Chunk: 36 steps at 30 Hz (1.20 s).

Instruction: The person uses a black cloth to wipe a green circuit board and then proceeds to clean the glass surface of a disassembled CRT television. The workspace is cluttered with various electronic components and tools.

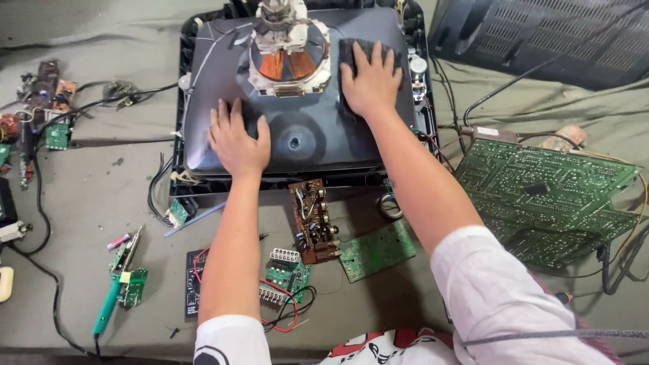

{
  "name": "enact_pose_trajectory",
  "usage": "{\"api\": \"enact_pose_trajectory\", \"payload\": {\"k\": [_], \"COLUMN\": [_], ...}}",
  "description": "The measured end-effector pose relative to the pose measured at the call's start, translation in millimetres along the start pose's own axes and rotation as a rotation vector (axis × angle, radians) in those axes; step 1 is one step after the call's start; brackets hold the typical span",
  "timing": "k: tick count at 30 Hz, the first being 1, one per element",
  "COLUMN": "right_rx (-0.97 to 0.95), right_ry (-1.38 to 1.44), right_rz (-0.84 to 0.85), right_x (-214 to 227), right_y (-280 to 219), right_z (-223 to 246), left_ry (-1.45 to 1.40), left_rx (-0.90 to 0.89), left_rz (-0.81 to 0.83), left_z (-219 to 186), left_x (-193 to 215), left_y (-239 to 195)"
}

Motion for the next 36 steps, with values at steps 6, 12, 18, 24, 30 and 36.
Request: {"api": "enact_pose_trajectory", "payload": {"k": [6,12,18,24,30,36], "right_rx": [0.136,0.123,0.019,-0.043,0.005,0.019], "right_ry": [-0.055,-0.075,-0.034,-0.019,0.014,-0.021], "right_rz": [-0.021,0.038,0.113,0.06,-0.01,0.038], "right_x": [-5.6,-15.2,5.5,3.8,2.5,12.1], "right_y": [-72.3,-70.1,-20.4,34.3,37.2,-27.4], "right_z": [-5.0,-9.4,10.6,2.4,-3.9,3.5], "left_ry": [-0.016,-0.005,-0.001,-0.018,-0.035,-0.033], "left_rx": [0.023,0.032,0.027,0.034,0.042,0.04], "left_rz": [0.043,0.081,0.057,0.057,0.044,0.058], "left_z": [-1.6,-3.7,-3.6,-3.5,-3.5,-3.5], "left_x": [0.2,1.2,2.4,3.6,3.7,3.6], "left_y": [0.8,0.9,1.2,1.4,3.1,1.0]}}
Point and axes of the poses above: each hand's wrist, its own y-axis towards the middle knuckle, its own x-axis out of the back of the hand, z = x × y, the point moved 6 cm from there along y, towards the middle knuckle, and after that the axes turned 6 degrees about y, right-handed, at the moved point
